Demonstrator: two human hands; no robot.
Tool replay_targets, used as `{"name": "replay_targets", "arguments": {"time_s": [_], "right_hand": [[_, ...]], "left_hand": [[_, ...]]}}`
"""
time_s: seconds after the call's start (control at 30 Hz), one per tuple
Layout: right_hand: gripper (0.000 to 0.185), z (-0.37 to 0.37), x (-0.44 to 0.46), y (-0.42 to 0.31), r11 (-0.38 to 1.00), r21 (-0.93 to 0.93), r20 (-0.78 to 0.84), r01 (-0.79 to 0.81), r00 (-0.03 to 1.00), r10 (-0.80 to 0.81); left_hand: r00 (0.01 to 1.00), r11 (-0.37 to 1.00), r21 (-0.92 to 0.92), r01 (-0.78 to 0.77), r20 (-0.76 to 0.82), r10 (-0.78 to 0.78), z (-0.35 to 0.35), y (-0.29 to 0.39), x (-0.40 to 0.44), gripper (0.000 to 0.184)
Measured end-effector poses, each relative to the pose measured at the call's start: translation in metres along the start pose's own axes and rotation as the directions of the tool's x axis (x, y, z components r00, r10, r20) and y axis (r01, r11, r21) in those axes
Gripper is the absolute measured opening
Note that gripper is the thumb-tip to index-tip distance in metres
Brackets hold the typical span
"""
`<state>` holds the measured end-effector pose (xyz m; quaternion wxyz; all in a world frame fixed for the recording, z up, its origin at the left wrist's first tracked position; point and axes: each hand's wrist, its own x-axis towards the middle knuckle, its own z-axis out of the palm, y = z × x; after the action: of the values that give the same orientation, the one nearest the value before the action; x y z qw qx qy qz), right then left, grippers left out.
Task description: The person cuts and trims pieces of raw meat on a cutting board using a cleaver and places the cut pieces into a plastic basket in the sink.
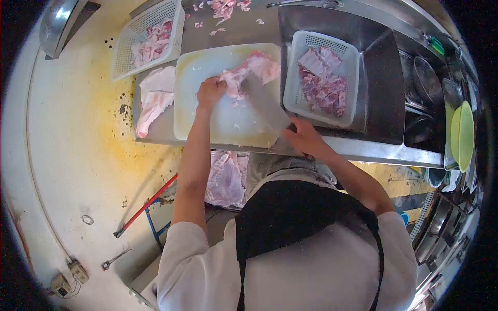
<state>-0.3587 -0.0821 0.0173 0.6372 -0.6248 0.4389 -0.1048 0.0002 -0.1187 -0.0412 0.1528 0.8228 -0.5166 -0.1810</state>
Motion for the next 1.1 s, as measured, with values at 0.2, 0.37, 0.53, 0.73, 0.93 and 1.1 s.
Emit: {"name": "replay_targets", "arguments": {"time_s": [0.2,0.37,0.53,0.73,0.93,1.1], "right_hand": [[0.039,0.028,0.081,-0.014,0.999,-0.004,-0.109,0.051,0.993,-0.051],[0.042,0.041,0.070,-0.023,0.998,-0.029,-0.123,0.054,0.991,-0.057],[0.035,0.012,0.018,-0.023,0.978,-0.207,0.018,0.022,1.000,-0.019],[0.026,0.021,0.036,-0.037,0.960,-0.274,-0.065,0.059,0.995,-0.079],[0.028,0.050,0.081,-0.045,0.856,-0.498,-0.096,0.138,0.972,-0.213],[0.033,0.068,0.145,-0.055,0.811,-0.563,-0.137,0.157,0.950,-0.279]], "left_hand": [[0.997,1.000,0.030,-0.001,0.083,-0.002,-0.011,0.009,-0.004,0.032],[0.997,0.998,-0.015,-0.058,0.049,0.059,-0.010,0.001,-0.008,0.033],[0.994,0.998,0.065,0.023,0.103,-0.030,-0.021,-0.010,-0.014,0.033],[0.967,0.962,-0.199,-0.188,-0.209,0.146,-0.016,0.009,-0.011,0.029],[0.958,0.954,-0.113,-0.279,-0.101,0.268,-0.002,0.024,-0.006,0.024],[0.990,0.980,-0.137,-0.144,-0.022,0.142,0.000,0.034,-0.009,0.018]]}}
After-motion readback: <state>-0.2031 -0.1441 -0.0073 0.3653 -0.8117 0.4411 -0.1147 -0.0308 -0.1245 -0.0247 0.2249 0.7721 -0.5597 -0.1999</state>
